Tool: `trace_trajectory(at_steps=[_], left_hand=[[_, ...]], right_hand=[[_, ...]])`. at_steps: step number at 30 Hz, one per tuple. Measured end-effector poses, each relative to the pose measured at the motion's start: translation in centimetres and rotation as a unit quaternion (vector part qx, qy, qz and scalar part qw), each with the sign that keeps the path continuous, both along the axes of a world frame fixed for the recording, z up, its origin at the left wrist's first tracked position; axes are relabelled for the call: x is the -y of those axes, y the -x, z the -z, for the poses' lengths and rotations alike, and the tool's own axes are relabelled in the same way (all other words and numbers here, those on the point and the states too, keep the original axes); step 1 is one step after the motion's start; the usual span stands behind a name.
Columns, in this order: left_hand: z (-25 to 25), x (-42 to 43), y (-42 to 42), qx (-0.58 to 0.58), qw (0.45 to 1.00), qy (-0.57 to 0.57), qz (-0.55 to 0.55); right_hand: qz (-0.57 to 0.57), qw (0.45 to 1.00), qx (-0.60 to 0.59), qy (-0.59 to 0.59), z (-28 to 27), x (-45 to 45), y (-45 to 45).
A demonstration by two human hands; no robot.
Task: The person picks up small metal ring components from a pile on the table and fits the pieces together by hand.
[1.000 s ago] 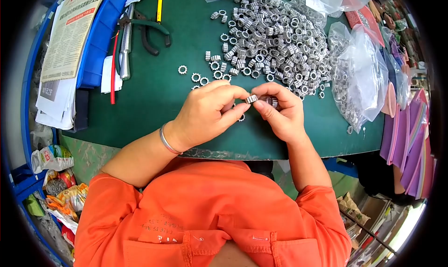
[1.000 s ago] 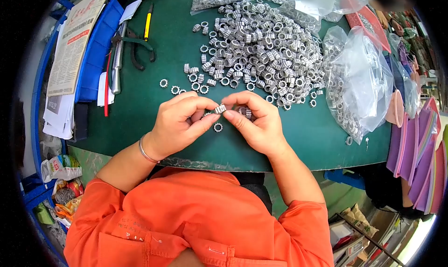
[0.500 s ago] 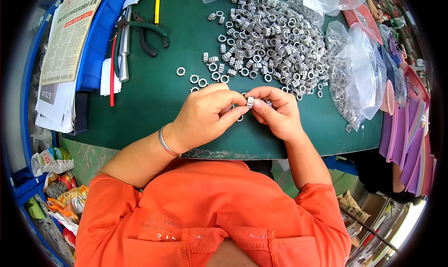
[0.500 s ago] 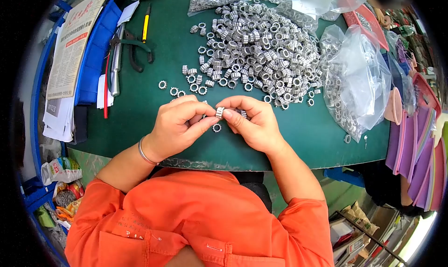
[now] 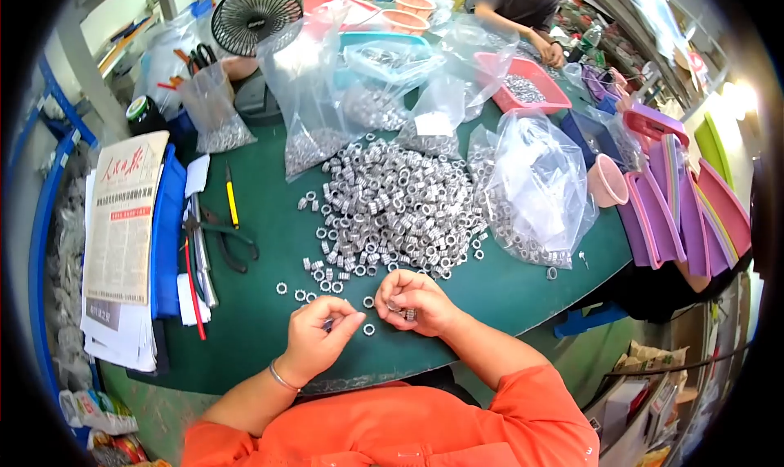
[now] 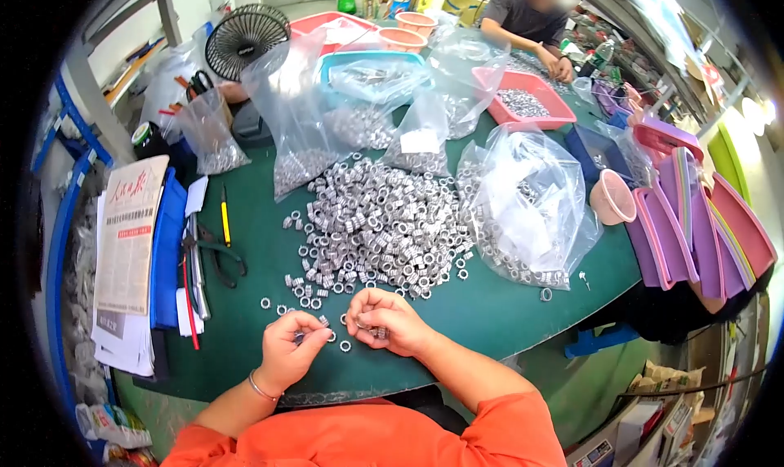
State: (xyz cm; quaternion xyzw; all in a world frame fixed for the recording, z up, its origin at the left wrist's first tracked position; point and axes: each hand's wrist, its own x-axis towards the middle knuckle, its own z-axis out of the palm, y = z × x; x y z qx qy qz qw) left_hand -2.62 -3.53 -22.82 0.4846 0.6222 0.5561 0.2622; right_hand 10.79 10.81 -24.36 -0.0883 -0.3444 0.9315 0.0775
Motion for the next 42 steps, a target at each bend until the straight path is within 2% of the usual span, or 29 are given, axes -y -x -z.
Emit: trace_trajectory(at_steps=[2,4,6,7,10,12,14,15,16,17,18,20,22,24,25,27,28,29,30,31,33,34,36,37,39,41,42], left_hand=[[0.6,-0.1,0.1,0.077,0.994,-0.017,-0.070],[1.0,-0.1,0.3,0.068,0.995,-0.019,-0.063],[1.0,-0.2,0.4,0.224,0.971,0.010,-0.085],[1.1,-0.3,0.5,0.220,0.972,0.005,-0.081],[1.3,-0.4,0.6,0.337,0.939,-0.051,-0.056],[1.4,-0.6,1.0,0.311,0.948,-0.045,-0.052],[1.3,-0.7,1.0,0.310,0.947,-0.061,-0.052],[1.5,-0.7,1.1,0.311,0.947,-0.061,-0.049],[1.7,-0.6,1.3,0.319,0.944,-0.063,-0.055],[1.8,-0.5,1.5,0.327,0.941,-0.067,-0.060],[1.7,-0.5,1.5,0.325,0.941,-0.071,-0.058],[1.6,-0.5,1.6,0.315,0.943,-0.063,-0.085],[1.5,-0.6,1.6,0.305,0.946,-0.071,-0.088],[1.5,-0.6,1.7,0.298,0.947,-0.074,-0.093],[1.7,-0.6,1.7,0.299,0.946,-0.078,-0.094],[1.6,-0.5,1.7,0.294,0.948,-0.075,-0.096],[1.6,-0.7,1.6,0.292,0.948,-0.073,-0.099],[1.6,-0.8,1.6,0.292,0.949,-0.072,-0.093],[1.7,-0.8,1.7,0.291,0.949,-0.071,-0.095],[1.8,-0.7,1.7,0.289,0.950,-0.070,-0.098],[2.2,-0.6,1.8,0.290,0.951,-0.063,-0.089],[2.3,-0.7,1.9,0.291,0.951,-0.060,-0.085],[1.8,-0.8,1.7,0.318,0.943,-0.065,-0.074],[1.7,-0.9,1.7,0.346,0.933,-0.072,-0.065],[1.7,-1.0,1.9,0.368,0.926,-0.065,-0.059],[1.7,-1.3,1.8,0.395,0.915,-0.063,-0.054],[1.6,-1.3,1.8,0.396,0.915,-0.061,-0.053]], right_hand=[[0.027,0.999,-0.017,-0.006,0.2,-0.1,-0.2],[0.027,0.992,0.082,-0.092,0.4,-0.1,-0.2],[0.020,0.991,0.093,-0.096,-0.7,0.4,0.0],[0.016,0.988,0.095,-0.117,-0.9,0.4,0.0],[0.018,0.984,0.073,-0.160,-1.9,-0.4,-0.4],[0.093,0.968,0.098,-0.213,-3.7,-1.9,-1.2],[0.227,0.932,0.115,-0.259,-6.6,-4.3,-2.4],[0.315,0.900,0.085,-0.289,-7.9,-5.7,-3.0],[0.416,0.841,0.077,-0.337,-9.1,-7.3,-3.6],[0.457,0.843,0.039,-0.279,-10.2,-9.3,-4.5],[0.537,0.794,0.057,-0.281,-11.4,-11.1,-4.8],[0.577,0.771,0.046,-0.267,-11.9,-15.4,-6.3],[0.587,0.764,0.084,-0.254,-11.1,-19.0,-7.6],[0.567,0.752,0.248,-0.225,-8.9,-22.1,-8.5],[0.570,0.751,0.246,-0.225,-7.6,-23.1,-9.0],[0.429,0.774,0.361,-0.294,-6.0,-23.4,-9.5],[0.435,0.772,0.362,-0.291,-5.6,-23.6,-10.1],[0.345,0.701,0.443,-0.438,-6.0,-23.0,-10.0],[0.240,0.603,0.508,-0.566,-6.4,-22.5,-9.8],[0.243,0.603,0.510,-0.564,-6.6,-22.0,-9.5],[0.049,0.447,0.498,-0.742,-6.7,-21.5,-9.0],[0.051,0.448,0.499,-0.740,-6.2,-22.0,-9.3],[-0.027,0.376,0.568,-0.732,-6.0,-22.4,-9.1],[-0.027,0.376,0.568,-0.732,-6.0,-22.2,-9.4],[0.172,0.278,0.578,-0.747,-9.7,-18.3,-7.7],[0.362,0.242,0.375,-0.818,-10.2,-16.0,-6.1],[0.409,0.247,0.222,-0.850,-10.4,-14.6,-5.0]])
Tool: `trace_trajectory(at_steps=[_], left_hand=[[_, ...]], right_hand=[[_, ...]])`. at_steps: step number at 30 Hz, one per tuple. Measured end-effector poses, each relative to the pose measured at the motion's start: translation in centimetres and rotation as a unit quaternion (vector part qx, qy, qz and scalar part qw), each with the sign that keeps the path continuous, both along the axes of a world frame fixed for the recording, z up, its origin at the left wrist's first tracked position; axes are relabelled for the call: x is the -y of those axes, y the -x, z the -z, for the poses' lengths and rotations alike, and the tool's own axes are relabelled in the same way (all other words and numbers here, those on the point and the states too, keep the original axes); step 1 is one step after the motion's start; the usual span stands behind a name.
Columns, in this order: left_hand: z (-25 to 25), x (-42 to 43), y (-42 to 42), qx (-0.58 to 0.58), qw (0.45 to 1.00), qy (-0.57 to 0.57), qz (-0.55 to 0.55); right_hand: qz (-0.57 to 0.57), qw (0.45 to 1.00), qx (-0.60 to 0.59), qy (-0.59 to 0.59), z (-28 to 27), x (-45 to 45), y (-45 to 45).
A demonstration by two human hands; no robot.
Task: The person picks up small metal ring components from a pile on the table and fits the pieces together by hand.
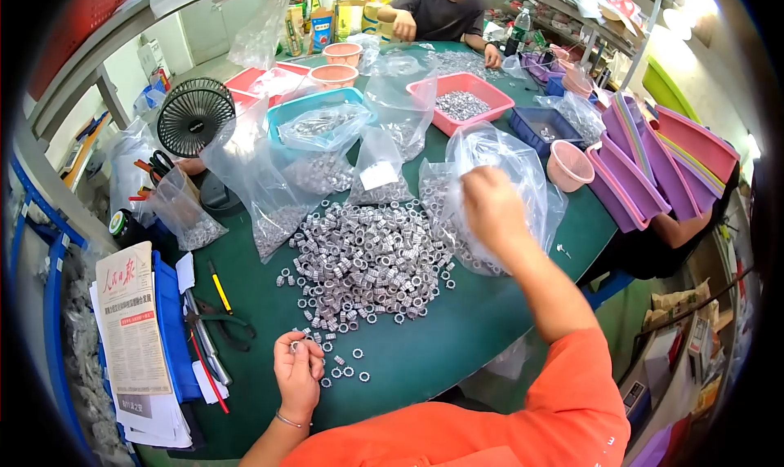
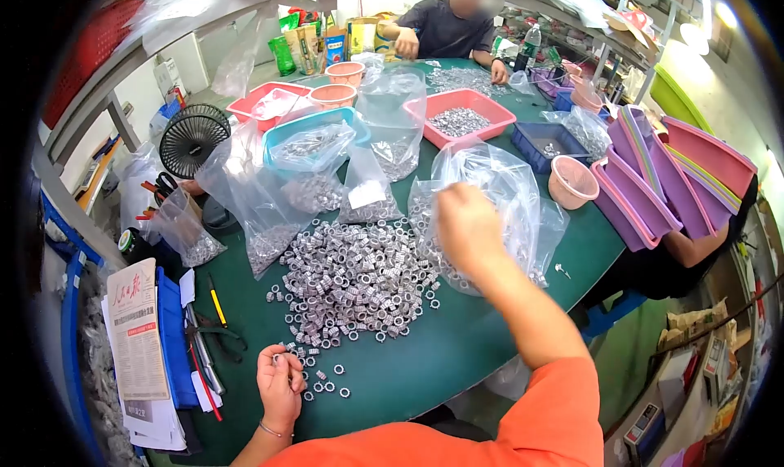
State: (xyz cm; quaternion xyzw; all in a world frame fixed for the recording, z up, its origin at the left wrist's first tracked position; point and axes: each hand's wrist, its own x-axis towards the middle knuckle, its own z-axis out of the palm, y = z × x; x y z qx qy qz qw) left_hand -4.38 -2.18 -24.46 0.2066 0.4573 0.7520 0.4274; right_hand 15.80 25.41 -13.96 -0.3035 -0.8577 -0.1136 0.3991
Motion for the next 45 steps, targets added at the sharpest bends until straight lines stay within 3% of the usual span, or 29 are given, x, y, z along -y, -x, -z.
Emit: trace_trajectory(at_steps=[2,3,5,8,12,16,22,25,30,32,34,36,38,45], left_hand=[[-0.1,0.0,0.1,-0.029,0.999,0.016,-0.006],[-0.1,0.1,0.2,-0.031,0.999,0.018,-0.004],[0.0,0.3,0.3,-0.036,0.999,0.009,-0.022],[0.3,0.6,0.4,-0.033,0.998,-0.004,-0.053],[-0.3,0.7,0.5,-0.021,0.997,0.001,-0.072],[-0.3,0.6,0.4,-0.039,0.997,0.004,-0.073],[-0.5,0.7,0.4,0.003,0.998,0.019,-0.052],[-1.0,0.7,0.4,0.030,0.998,0.017,-0.053],[-0.9,0.7,0.2,0.034,0.998,0.027,-0.044],[-0.7,0.4,-0.2,-0.235,0.966,0.097,-0.048],[-1.2,0.7,-0.1,-0.432,0.893,0.121,0.039],[-1.5,0.9,-0.4,-0.532,0.832,0.129,0.091],[-1.2,0.9,-0.5,-0.546,0.824,0.123,0.092],[-0.7,0.7,-0.1,-0.457,0.885,0.086,-0.032]], right_hand=[[-0.165,0.986,0.008,0.015,0.3,5.0,2.1],[-0.269,0.958,0.032,0.099,2.3,7.4,3.1],[-0.441,0.849,0.149,0.250,4.5,12.0,4.7],[-0.573,0.770,0.148,0.239,7.8,16.3,6.5],[-0.550,0.786,0.201,0.197,10.0,16.3,6.8],[-0.421,0.856,0.188,0.231,10.3,14.8,6.0],[-0.431,0.848,0.170,0.258,10.0,16.0,5.8],[-0.347,0.894,0.117,0.258,9.4,16.4,5.5],[-0.370,0.882,0.120,0.265,9.8,17.3,4.2],[-0.330,0.895,0.135,0.270,9.8,17.7,3.8],[-0.335,0.894,0.117,0.273,10.5,17.8,3.4],[-0.340,0.895,0.099,0.271,10.3,17.9,3.4],[-0.319,0.898,0.114,0.282,9.6,18.2,3.7],[-0.320,0.890,0.088,0.312,9.8,17.6,5.3]])
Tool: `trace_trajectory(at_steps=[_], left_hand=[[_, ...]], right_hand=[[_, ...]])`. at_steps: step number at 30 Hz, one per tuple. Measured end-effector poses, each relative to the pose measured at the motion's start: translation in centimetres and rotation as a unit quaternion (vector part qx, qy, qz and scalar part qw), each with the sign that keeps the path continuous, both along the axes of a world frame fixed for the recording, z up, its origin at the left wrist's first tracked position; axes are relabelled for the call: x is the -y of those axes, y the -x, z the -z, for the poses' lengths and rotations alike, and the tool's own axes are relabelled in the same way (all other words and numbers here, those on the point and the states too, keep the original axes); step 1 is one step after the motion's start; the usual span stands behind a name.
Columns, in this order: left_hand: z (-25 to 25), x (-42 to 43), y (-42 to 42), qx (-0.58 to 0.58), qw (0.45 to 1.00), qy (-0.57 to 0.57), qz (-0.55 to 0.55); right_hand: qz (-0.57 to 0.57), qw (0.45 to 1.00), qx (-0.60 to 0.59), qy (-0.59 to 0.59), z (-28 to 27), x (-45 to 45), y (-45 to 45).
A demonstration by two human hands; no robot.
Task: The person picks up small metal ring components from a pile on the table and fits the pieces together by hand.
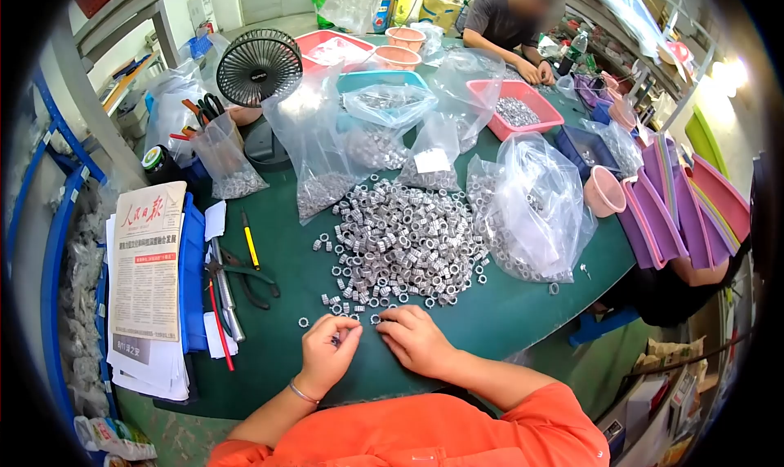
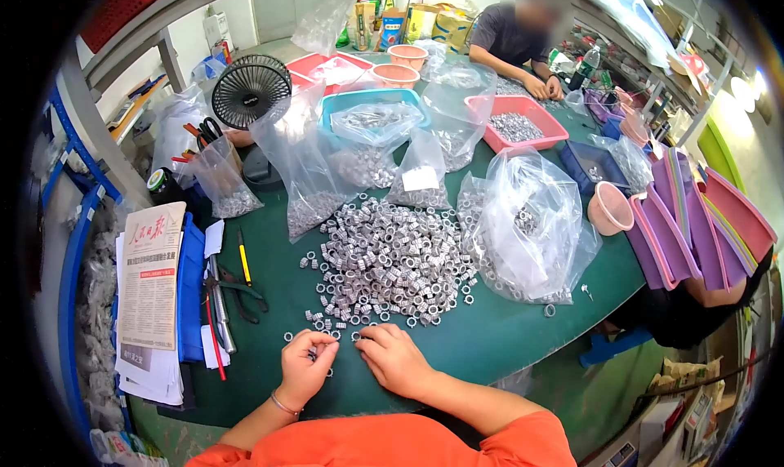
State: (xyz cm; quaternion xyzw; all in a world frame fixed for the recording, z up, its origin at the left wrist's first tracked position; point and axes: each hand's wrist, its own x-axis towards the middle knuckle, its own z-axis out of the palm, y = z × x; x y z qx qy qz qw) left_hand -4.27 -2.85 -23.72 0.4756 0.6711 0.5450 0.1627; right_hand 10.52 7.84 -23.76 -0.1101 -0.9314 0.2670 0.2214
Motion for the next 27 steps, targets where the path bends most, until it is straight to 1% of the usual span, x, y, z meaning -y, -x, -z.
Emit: trace_trajectory(at_steps=[1,2,3,5,6,7,9,11,14,15,17,18,19,21,23,25,27], left_hand=[[0.0,0.0,0.2,0.012,0.999,-0.020,-0.039],[0.0,0.0,0.4,0.026,0.997,-0.014,-0.065],[0.3,0.0,0.5,0.027,0.997,-0.015,-0.066],[1.1,-0.1,0.7,0.102,0.991,0.009,-0.081],[0.7,-0.1,0.5,0.098,0.993,0.019,-0.070],[0.6,-0.2,0.3,0.101,0.992,0.018,-0.075],[0.6,-0.3,0.0,0.139,0.989,0.000,-0.047],[0.8,-0.2,0.2,0.157,0.986,0.001,-0.048],[0.9,-0.2,0.7,0.190,0.979,-0.003,-0.074],[0.9,-0.3,0.9,0.197,0.976,-0.021,-0.088],[0.8,-0.4,1.0,0.206,0.973,-0.036,-0.101],[0.7,-0.5,1.0,0.210,0.971,-0.044,-0.103],[0.6,-0.5,0.9,0.214,0.970,-0.051,-0.105],[0.8,-0.4,1.0,0.229,0.967,-0.045,-0.103],[1.1,-0.3,1.2,0.247,0.962,-0.041,-0.106],[1.2,-0.5,1.3,0.256,0.957,-0.067,-0.115],[1.2,-0.5,1.4,0.271,0.949,-0.085,-0.136]], right_hand=[[0.007,1.000,0.011,0.001,-0.3,0.0,0.2],[-0.024,0.999,0.015,-0.024,0.1,0.1,0.2],[-0.026,0.999,0.016,-0.025,0.4,0.2,0.1],[-0.046,0.999,-0.010,0.023,0.6,0.1,0.1],[0.002,1.000,-0.022,-0.003,0.0,0.3,0.2],[-0.003,1.000,-0.019,-0.004,-0.1,0.3,0.4],[-0.052,0.998,-0.002,-0.025,-0.3,0.3,0.7],[-0.075,0.997,0.015,-0.016,-0.1,0.3,0.5],[-0.008,0.999,0.033,-0.029,0.5,-0.3,0.6],[-0.010,0.999,0.034,-0.031,0.1,-0.1,1.0],[-0.058,0.997,0.007,-0.049,-1.1,0.9,2.1],[-0.089,0.995,0.018,-0.044,-1.0,1.3,2.5],[-0.091,0.995,0.009,-0.047,-0.7,1.6,2.7],[-0.082,0.996,0.018,-0.035,0.2,1.0,2.7],[-0.031,0.999,0.022,-0.021,0.2,0.5,2.7],[-0.036,0.998,0.045,-0.022,-0.4,0.5,3.0],[-0.077,0.995,-0.013,-0.056,-1.7,1.2,4.1]])
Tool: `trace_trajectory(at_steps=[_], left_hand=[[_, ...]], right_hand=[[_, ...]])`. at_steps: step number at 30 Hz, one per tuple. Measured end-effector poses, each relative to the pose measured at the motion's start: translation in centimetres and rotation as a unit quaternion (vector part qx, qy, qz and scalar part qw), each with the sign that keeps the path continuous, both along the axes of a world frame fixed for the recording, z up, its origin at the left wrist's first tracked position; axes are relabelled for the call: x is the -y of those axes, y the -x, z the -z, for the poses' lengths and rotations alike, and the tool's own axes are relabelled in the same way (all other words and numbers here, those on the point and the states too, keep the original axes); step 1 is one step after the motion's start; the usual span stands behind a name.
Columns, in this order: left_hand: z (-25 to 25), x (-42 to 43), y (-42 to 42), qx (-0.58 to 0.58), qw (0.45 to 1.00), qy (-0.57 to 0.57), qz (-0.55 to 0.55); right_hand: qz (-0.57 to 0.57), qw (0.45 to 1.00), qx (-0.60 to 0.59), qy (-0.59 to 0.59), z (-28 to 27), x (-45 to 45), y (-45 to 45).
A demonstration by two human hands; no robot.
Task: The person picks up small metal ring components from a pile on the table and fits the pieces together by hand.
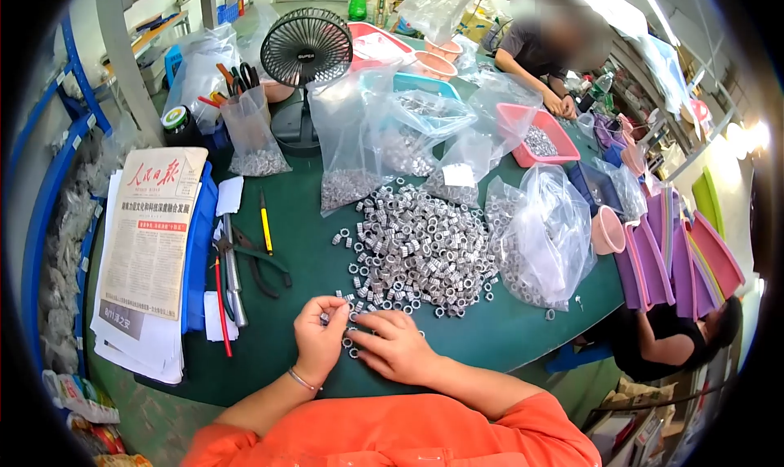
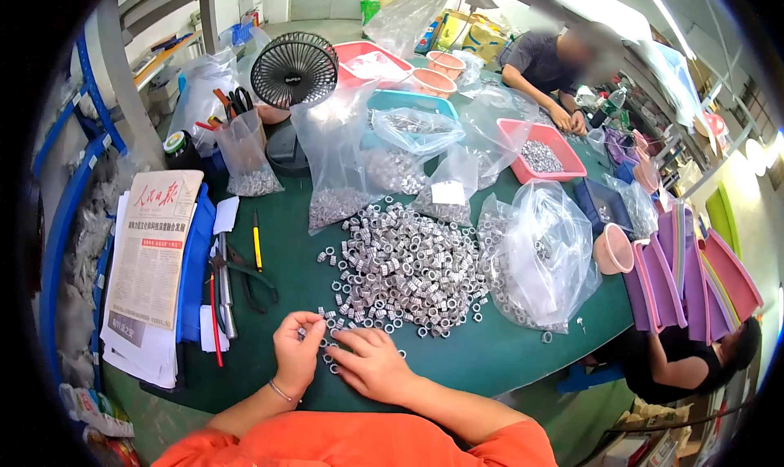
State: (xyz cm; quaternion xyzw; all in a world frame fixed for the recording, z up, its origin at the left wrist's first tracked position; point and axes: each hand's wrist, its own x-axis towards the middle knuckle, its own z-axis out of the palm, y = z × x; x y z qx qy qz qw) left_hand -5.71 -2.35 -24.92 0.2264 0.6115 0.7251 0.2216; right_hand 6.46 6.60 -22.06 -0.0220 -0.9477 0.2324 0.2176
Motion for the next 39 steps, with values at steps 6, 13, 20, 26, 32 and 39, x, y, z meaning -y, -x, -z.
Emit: trace_trajectory(at_steps=[6,13,20,26,32,39], left_hand=[[-0.4,0.6,0.5,0.092,0.996,-0.013,-0.019],[-0.1,0.8,0.8,0.052,0.998,0.015,-0.021],[-0.7,0.4,0.7,0.129,0.991,-0.020,-0.013],[-0.8,0.3,0.8,0.177,0.983,-0.046,0.001],[-0.3,0.1,0.9,0.160,0.986,-0.041,-0.004],[-0.1,0.3,1.0,0.179,0.983,-0.046,0.007]], right_hand=[[0.020,0.999,0.041,0.004,1.0,0.0,0.0],[-0.012,0.999,0.024,0.019,1.6,-0.7,-1.1],[0.106,0.992,-0.001,0.062,2.0,-0.9,-4.3],[0.291,0.942,-0.011,0.164,1.9,-2.7,-6.6],[0.247,0.966,0.050,0.056,2.8,-1.9,-6.0],[0.228,0.901,0.012,0.370,2.7,-1.5,-7.0]])
